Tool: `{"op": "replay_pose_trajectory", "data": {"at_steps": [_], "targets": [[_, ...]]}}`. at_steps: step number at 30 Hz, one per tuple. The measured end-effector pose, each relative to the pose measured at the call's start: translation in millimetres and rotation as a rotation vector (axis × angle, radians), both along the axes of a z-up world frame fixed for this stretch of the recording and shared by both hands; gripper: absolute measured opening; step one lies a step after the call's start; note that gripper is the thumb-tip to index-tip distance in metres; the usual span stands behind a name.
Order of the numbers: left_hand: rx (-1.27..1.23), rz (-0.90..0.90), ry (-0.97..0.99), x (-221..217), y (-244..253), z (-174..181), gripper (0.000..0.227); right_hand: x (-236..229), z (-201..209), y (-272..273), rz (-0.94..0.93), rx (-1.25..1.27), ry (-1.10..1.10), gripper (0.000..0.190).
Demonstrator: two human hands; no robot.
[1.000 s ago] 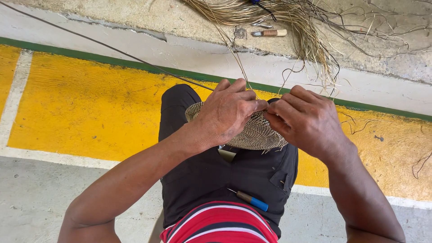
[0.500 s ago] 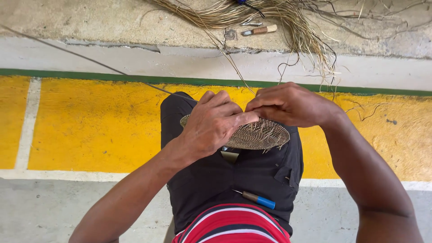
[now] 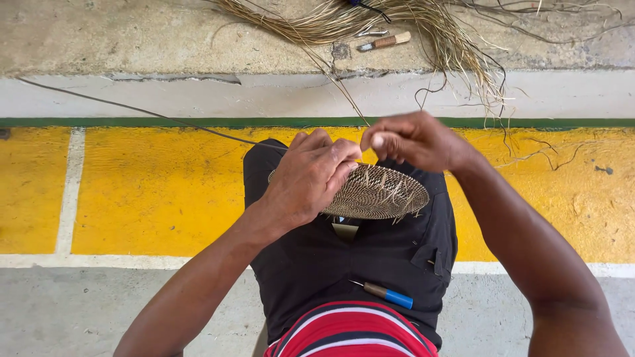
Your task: Hand-weaving a circular fiber object using a small tool and straw materials.
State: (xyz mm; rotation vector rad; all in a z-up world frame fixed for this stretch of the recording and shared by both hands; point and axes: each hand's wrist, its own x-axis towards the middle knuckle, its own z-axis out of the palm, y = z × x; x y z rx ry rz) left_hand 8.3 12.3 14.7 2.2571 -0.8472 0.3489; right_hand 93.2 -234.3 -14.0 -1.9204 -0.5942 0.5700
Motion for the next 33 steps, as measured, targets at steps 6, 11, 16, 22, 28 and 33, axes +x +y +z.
{"op": "replay_pose_trajectory", "data": {"at_steps": [6,11,16,22,28,33], "targets": [[0.008,-0.019,0.01,1.1,-0.1,1.2,0.016,-16.0,3.5,10.4,0.134,0.121,-0.174,0.016],[0.13,0.009,0.059,-2.0,-0.6,7.6,0.016,-27.3,-1.2,19.7,-0.146,0.171,0.023,0.02],[0.156,0.038,0.039,2.5,-3.1,1.6,0.015,-28.1,1.3,10.9,-0.122,0.209,-0.064,0.017],[0.109,0.065,0.023,3.1,-8.1,-6.3,0.019,-18.1,28.8,-6.1,0.186,0.189,-0.306,0.01],[0.103,0.065,0.004,4.8,-16.5,-8.0,0.021,-37.3,72.4,6.5,0.276,-0.108,-0.641,0.016],[0.072,0.067,-0.006,3.4,-17.2,-11.5,0.024,-46.5,74.8,8.6,0.244,-0.332,-0.931,0.021]]}}
